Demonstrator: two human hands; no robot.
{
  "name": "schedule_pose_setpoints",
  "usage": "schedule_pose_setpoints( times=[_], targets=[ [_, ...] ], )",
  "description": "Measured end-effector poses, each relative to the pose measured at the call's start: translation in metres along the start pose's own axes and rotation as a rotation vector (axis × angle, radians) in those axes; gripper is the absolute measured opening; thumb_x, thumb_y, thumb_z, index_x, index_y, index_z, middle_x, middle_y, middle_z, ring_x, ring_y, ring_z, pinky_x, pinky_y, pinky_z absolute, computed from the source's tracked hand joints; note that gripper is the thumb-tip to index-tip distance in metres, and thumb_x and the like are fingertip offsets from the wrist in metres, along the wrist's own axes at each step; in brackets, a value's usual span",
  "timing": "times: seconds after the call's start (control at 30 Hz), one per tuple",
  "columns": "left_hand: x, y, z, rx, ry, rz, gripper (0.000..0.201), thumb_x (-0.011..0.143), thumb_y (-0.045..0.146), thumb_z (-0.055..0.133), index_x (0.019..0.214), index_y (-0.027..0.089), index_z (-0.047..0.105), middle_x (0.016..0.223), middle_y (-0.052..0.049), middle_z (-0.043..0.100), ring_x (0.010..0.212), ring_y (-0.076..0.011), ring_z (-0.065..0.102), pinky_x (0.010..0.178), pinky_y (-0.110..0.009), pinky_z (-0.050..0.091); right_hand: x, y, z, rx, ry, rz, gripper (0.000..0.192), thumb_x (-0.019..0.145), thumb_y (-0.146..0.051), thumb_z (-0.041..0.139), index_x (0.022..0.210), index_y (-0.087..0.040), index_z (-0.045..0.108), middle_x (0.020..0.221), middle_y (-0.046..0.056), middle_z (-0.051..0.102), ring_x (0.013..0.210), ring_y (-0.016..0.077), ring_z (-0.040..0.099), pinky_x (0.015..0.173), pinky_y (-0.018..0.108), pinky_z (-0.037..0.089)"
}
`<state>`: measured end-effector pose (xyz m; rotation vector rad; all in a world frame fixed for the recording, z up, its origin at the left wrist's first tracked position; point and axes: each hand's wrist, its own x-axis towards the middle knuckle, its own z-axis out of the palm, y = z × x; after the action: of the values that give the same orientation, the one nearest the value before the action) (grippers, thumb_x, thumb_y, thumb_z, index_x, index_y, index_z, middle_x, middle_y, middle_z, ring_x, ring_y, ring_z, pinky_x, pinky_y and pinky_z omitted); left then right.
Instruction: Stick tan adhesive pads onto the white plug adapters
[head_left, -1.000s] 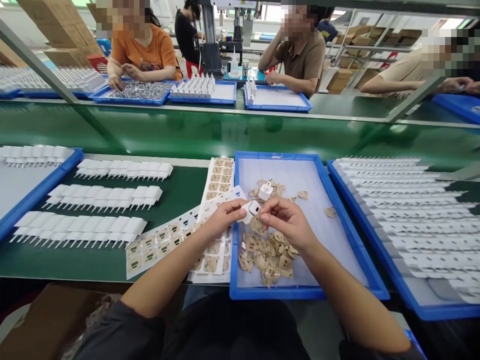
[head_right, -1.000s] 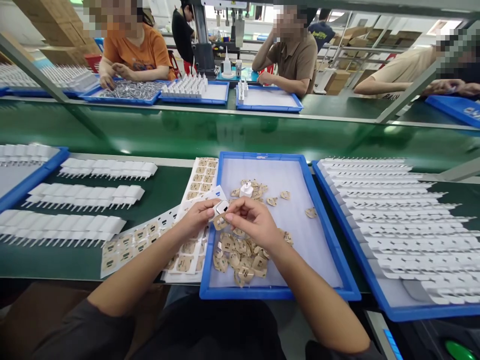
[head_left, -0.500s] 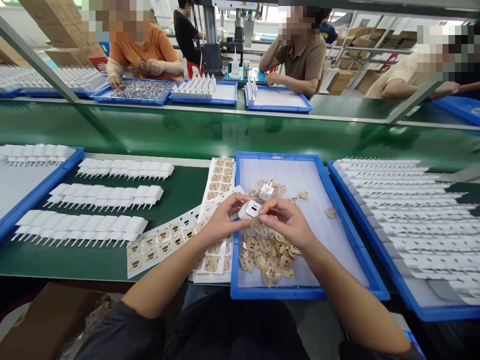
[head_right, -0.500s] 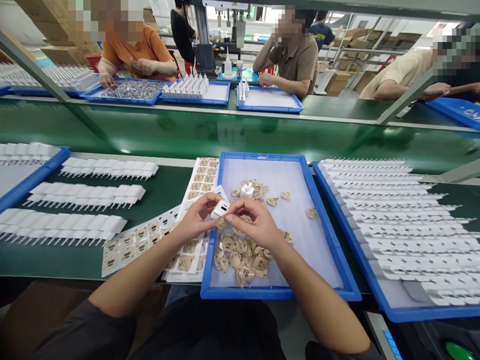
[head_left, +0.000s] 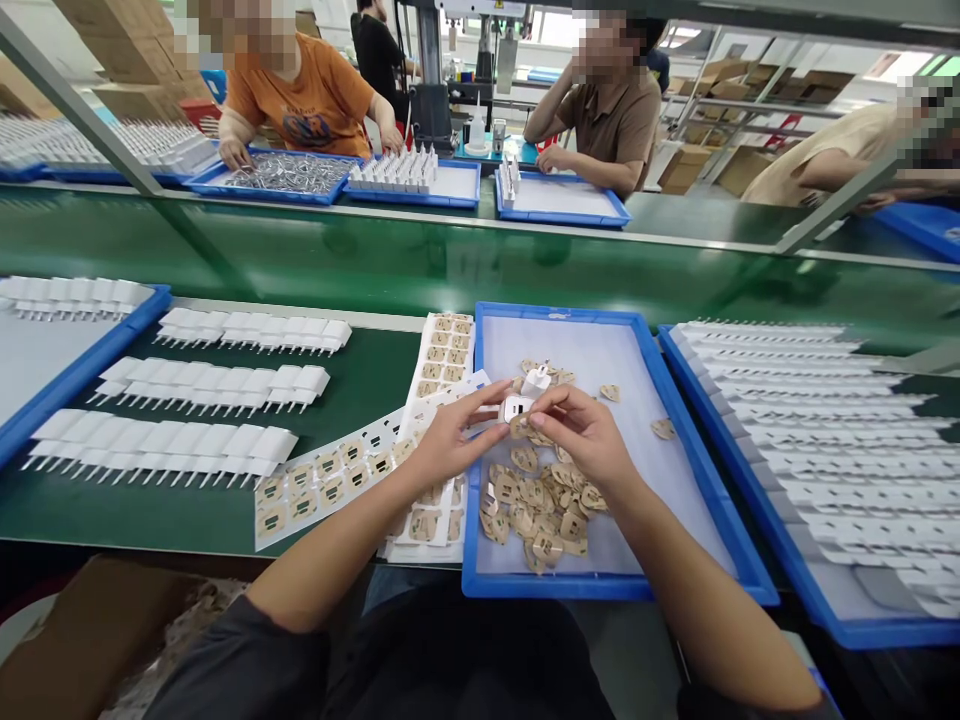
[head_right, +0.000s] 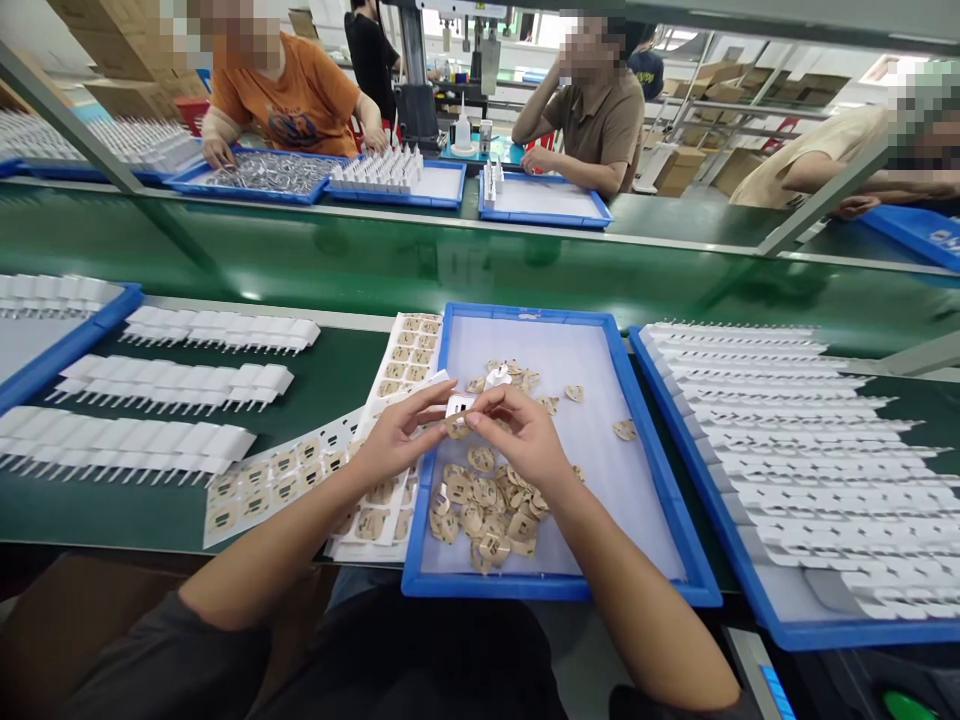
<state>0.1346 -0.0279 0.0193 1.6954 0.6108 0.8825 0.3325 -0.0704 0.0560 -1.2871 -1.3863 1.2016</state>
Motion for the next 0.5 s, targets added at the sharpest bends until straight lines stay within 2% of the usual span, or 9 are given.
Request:
schedule_pose_setpoints(
  times=[0.1,0.2,0.5],
  targets=[
    [0.0012,-0.0011,0.0004,0.215,0.121,0.091,0.045,0.084,0.033,0.067,0.127,0.021,0.061,0.124,-0.008,0.061,0.111,-0.0186,0.060,0.093,-0.031,0.053,0.0015,-0.0038,0.0002,0.035,0.079,0.040,0.045,0.072,-0.049,0.066,0.086,-0.009,0.053,0.085,0.002,0.058,0.076,-0.0035,0.055,0.070,0.006,0.047],
    [0.0019,0.0003,0.0007,0.363,0.194,0.201,0.043,0.082,0.031,0.070,0.124,0.022,0.063,0.118,-0.007,0.064,0.107,-0.0179,0.061,0.091,-0.030,0.052,0.0017,-0.0080,0.0030,0.043,0.144,0.052,0.046,0.072,-0.051,0.066,0.086,-0.009,0.053,0.084,0.002,0.057,0.073,-0.0047,0.053,0.066,0.005,0.045],
    [0.0016,0.0037,-0.0004,0.467,0.207,0.318,0.041,0.083,0.028,0.069,0.123,0.020,0.063,0.116,-0.009,0.064,0.109,-0.0167,0.061,0.097,-0.029,0.049,0.0002,-0.0103,0.0052,-0.002,0.172,0.067,0.045,0.072,-0.049,0.066,0.088,-0.009,0.055,0.084,0.002,0.058,0.075,-0.0040,0.055,0.067,0.004,0.047]
  ],
)
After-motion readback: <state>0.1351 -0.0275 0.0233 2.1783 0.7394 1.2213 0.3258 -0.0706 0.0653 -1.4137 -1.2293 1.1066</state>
